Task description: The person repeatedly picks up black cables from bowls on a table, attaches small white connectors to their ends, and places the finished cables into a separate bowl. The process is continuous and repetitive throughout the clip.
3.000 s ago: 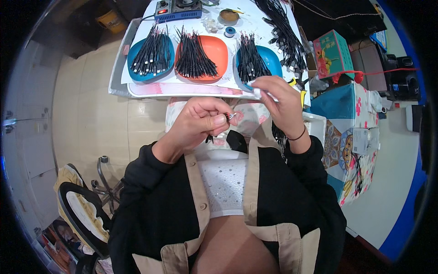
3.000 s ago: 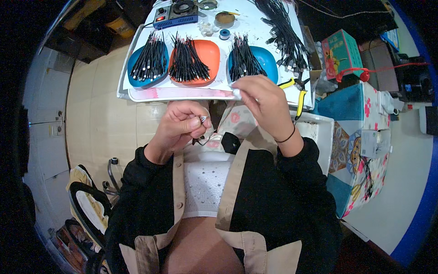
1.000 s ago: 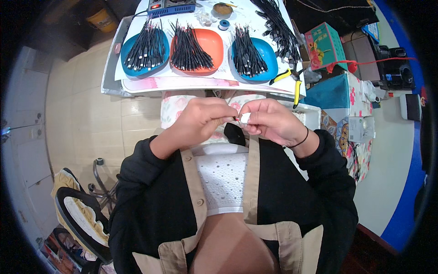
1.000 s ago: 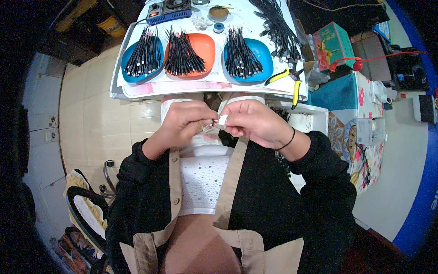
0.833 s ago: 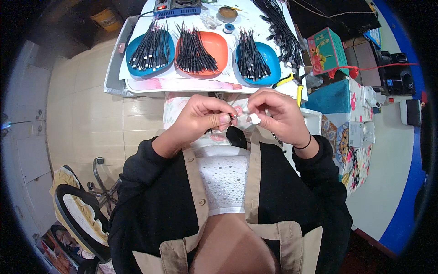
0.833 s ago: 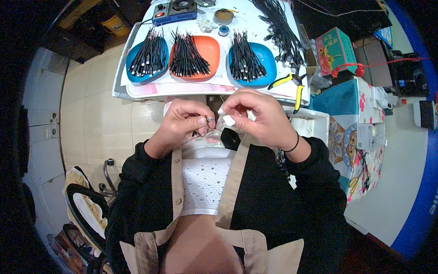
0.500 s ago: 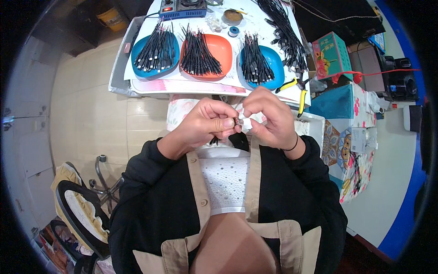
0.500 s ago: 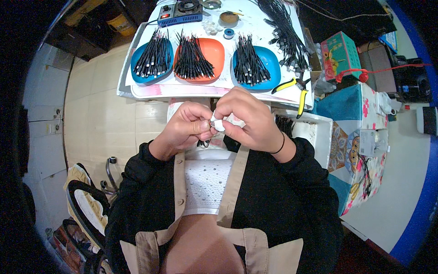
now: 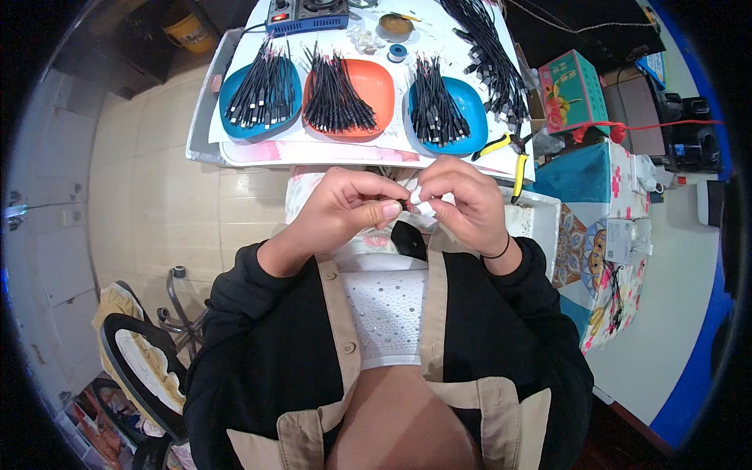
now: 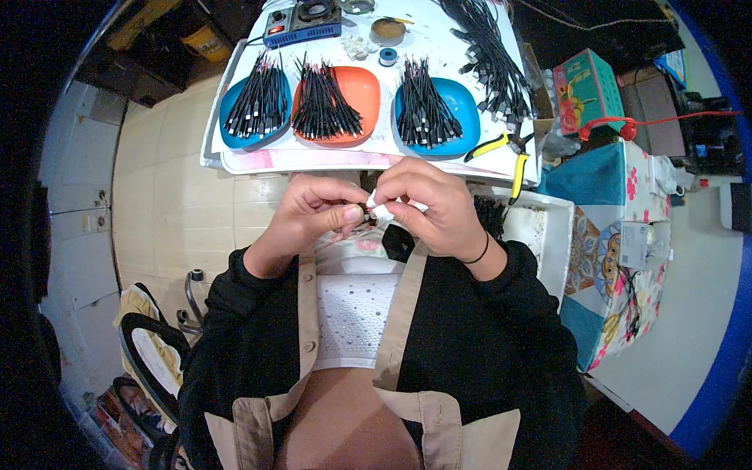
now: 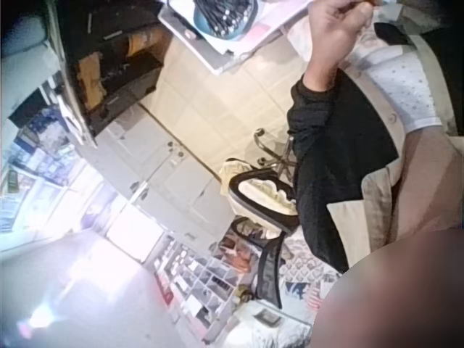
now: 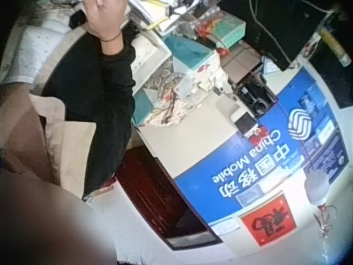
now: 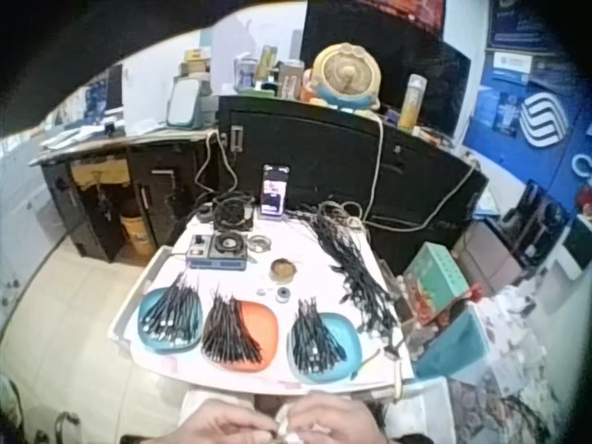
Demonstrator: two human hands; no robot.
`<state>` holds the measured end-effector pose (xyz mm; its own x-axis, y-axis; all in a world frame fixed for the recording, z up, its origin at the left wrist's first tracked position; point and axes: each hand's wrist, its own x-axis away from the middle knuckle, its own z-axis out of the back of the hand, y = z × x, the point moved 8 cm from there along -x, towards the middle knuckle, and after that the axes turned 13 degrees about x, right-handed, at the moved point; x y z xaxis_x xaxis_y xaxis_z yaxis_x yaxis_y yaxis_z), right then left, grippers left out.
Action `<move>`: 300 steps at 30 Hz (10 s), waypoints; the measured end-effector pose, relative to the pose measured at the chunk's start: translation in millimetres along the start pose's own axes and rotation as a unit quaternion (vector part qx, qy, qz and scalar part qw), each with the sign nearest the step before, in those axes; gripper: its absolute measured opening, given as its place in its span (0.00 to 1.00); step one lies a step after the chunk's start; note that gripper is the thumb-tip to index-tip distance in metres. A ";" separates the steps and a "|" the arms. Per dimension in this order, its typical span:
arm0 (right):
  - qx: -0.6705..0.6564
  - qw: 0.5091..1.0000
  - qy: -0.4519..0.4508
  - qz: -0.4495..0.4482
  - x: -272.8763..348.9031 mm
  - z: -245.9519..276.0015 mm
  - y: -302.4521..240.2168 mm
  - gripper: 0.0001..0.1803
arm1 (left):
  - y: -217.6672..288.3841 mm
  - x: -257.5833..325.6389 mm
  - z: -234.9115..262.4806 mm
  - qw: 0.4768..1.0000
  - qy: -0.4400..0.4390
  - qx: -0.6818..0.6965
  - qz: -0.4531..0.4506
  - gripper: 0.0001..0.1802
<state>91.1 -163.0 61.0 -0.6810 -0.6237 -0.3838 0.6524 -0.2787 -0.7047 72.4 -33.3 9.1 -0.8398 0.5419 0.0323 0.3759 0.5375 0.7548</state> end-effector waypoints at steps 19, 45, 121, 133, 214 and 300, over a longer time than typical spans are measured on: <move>-0.122 0.986 0.037 -0.107 -7.2 15.2 74.1 0.07 | 143.3 -146.2 16.8 0.788 0.104 -0.553 -0.251 0.08; -0.077 0.992 -0.097 0.009 9.8 -17.9 105.0 0.10 | 83.6 -302.3 114.4 0.536 0.006 -0.842 -0.058 0.07; -0.125 0.958 0.125 -0.226 93.1 41.3 11.1 0.16 | 23.4 -86.3 -127.9 0.995 -0.023 -0.007 -0.098 0.24; 0.077 0.857 0.201 -0.468 325.0 167.5 43.7 0.14 | -22.4 -64.1 9.1 0.977 0.110 -0.179 0.044 0.10; -0.188 0.975 0.066 -0.097 -72.1 -5.5 6.3 0.09 | 94.9 -19.5 15.8 0.956 0.190 0.029 -0.224 0.05; -0.341 0.922 0.097 -0.154 -50.6 -6.1 19.3 0.06 | 41.9 -19.3 6.7 0.978 0.138 0.102 -0.116 0.08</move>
<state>136.1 -132.4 63.2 -0.8886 -0.4316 -0.1551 0.1017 0.1444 -0.9843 107.0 -17.0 35.7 -0.9750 0.2103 0.0720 0.2092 0.7588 0.6168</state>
